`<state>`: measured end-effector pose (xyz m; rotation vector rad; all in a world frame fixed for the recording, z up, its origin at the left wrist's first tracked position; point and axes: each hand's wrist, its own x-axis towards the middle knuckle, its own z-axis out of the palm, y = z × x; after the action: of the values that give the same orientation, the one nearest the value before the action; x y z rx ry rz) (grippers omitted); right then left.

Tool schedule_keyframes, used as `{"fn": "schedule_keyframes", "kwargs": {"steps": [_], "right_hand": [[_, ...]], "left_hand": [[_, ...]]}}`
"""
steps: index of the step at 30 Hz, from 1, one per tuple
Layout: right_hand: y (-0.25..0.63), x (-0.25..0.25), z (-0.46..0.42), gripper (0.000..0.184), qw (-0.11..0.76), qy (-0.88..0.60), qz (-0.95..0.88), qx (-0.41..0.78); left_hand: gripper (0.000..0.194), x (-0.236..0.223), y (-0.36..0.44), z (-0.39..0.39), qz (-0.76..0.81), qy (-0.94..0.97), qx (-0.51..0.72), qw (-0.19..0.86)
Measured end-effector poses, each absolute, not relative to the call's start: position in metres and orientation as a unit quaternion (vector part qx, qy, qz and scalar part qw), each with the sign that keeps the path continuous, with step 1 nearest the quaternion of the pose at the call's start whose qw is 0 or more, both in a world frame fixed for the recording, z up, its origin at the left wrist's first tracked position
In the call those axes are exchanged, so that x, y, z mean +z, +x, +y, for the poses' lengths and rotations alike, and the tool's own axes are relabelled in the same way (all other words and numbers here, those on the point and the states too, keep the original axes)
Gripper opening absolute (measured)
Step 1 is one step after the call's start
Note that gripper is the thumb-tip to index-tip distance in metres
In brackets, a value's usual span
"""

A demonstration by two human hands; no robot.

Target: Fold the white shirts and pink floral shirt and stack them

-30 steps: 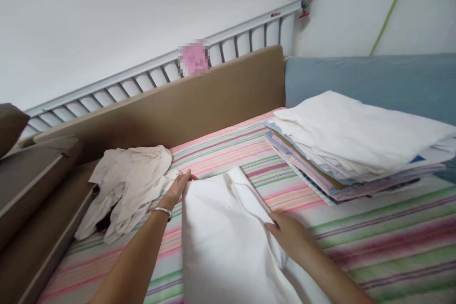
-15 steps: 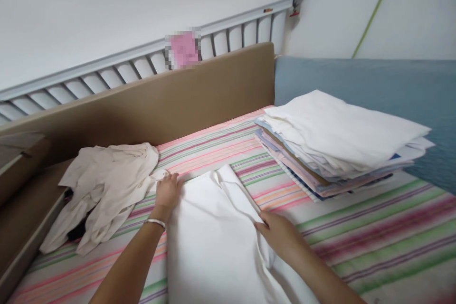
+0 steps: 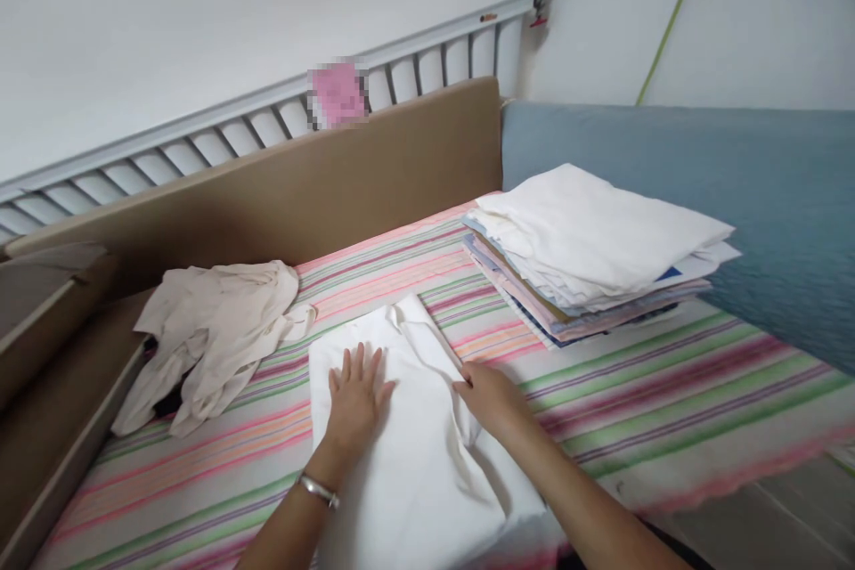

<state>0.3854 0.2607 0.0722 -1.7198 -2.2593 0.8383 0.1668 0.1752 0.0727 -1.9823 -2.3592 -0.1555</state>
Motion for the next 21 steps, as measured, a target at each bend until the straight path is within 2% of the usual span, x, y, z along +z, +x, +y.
{"fn": "schedule_keyframes", "kwargs": {"steps": [4,9,13,15,21], "right_hand": [[0.392,0.068,0.266,0.010,0.170,-0.574,-0.743,0.299],[0.393,0.063,0.273,0.024,0.151,-0.553,-0.705,0.418],[0.393,0.073,0.267,0.025,0.167,-0.428,-0.612,0.644],[0.391,0.085,0.264,0.031,0.167,-0.396,-0.570,0.700],[0.370,0.164,0.267,0.029,0.150,-0.454,-0.605,0.636]], "left_hand": [[0.050,0.076,0.185,0.106,-0.747,-0.652,-0.076,0.106],[0.058,0.040,0.176,-0.009,-0.770,-0.599,-0.168,0.140],[0.053,0.037,0.144,-0.082,-0.793,-0.552,-0.248,0.067],[0.049,0.046,0.131,-0.105,-0.821,-0.500,-0.273,0.020],[0.052,0.059,0.124,-0.125,-0.839,-0.388,-0.377,-0.062]]}}
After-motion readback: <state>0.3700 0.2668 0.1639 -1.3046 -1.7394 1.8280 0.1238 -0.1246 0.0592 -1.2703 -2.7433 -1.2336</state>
